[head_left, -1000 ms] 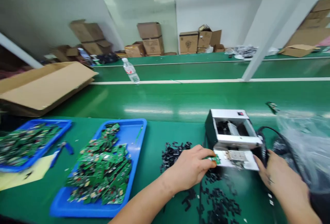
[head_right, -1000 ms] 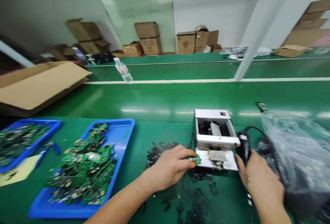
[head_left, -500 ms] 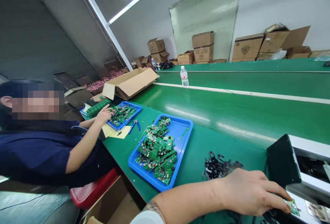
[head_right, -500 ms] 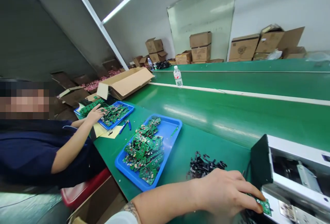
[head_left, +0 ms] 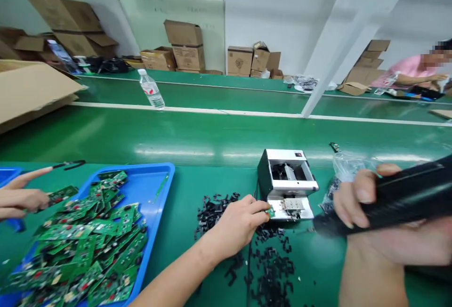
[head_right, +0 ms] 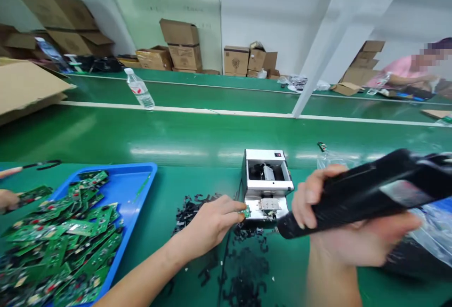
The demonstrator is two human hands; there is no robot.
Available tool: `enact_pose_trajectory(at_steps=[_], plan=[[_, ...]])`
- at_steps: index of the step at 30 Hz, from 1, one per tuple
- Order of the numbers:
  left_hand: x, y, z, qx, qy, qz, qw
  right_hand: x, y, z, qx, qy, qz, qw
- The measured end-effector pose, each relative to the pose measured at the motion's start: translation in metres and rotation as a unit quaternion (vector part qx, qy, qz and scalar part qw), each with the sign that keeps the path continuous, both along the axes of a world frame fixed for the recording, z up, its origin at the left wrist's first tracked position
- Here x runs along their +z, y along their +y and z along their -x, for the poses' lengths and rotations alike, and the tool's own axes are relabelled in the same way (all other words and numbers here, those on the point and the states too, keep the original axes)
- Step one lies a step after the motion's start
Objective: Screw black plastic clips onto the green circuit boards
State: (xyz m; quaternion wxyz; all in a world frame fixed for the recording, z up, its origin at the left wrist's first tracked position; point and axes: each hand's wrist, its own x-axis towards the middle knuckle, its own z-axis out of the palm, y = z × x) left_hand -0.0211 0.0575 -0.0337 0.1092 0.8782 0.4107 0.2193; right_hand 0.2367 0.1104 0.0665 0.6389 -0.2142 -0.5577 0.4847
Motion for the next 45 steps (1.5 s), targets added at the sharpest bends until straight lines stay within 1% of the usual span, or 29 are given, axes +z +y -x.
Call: enact_pose_trajectory(at_steps=[2, 4, 5, 8, 11, 19, 21, 23, 27, 30, 32, 34, 37, 39, 45], plan=[[0.002, -0.002, 0.000, 0.002, -0.002, 0.003, 1.000, -0.002, 0.002, 0.023, 0.039, -0.009, -0.044, 0.998], [0.003, -0.003, 0.000, 0.006, -0.001, 0.001, 1.000, -0.006, 0.001, 0.037, 0.047, -0.024, -0.069, 0.996], [0.003, -0.003, 0.000, 0.008, -0.001, -0.001, 1.000, -0.009, 0.000, 0.041, 0.041, -0.027, -0.068, 0.996], [0.004, -0.002, 0.000, 0.008, -0.002, -0.008, 1.000, -0.018, -0.003, 0.043, 0.022, -0.030, -0.047, 0.998], [0.004, -0.002, 0.000, 0.008, -0.001, -0.008, 1.000, -0.025, -0.002, 0.043, 0.024, -0.033, -0.030, 0.999], [0.003, -0.002, 0.000, 0.002, -0.003, -0.009, 1.000, -0.036, -0.005, 0.042, 0.039, -0.031, -0.017, 0.999], [0.004, -0.002, 0.000, 0.005, -0.001, -0.008, 1.000, -0.035, -0.008, 0.039, 0.043, -0.031, -0.005, 0.999], [0.005, -0.003, -0.001, 0.006, 0.008, -0.006, 1.000, -0.030, -0.011, 0.035, 0.048, -0.026, -0.007, 0.999], [0.007, -0.003, -0.002, 0.006, 0.040, -0.004, 0.999, -0.008, -0.011, 0.034, 0.058, 0.002, -0.046, 0.997], [0.007, -0.003, -0.002, 0.011, 0.052, -0.002, 0.999, 0.008, -0.006, 0.044, 0.073, 0.007, -0.043, 0.996], [0.007, -0.003, -0.002, 0.014, 0.054, 0.000, 0.998, 0.013, -0.003, 0.056, 0.079, 0.022, -0.045, 0.996], [0.007, -0.003, -0.002, 0.013, 0.055, 0.003, 0.998, 0.014, 0.000, 0.068, 0.080, 0.027, -0.047, 0.995], [0.007, -0.003, -0.003, 0.009, 0.051, 0.010, 0.999, 0.009, 0.002, 0.077, 0.069, 0.020, -0.033, 0.997], [0.007, -0.003, -0.003, 0.010, 0.049, 0.012, 0.999, 0.005, 0.003, 0.078, 0.060, 0.017, -0.018, 0.998], [0.008, -0.002, -0.003, 0.011, 0.050, 0.012, 0.999, -0.003, 0.006, 0.079, 0.081, 0.016, -0.002, 0.997]])
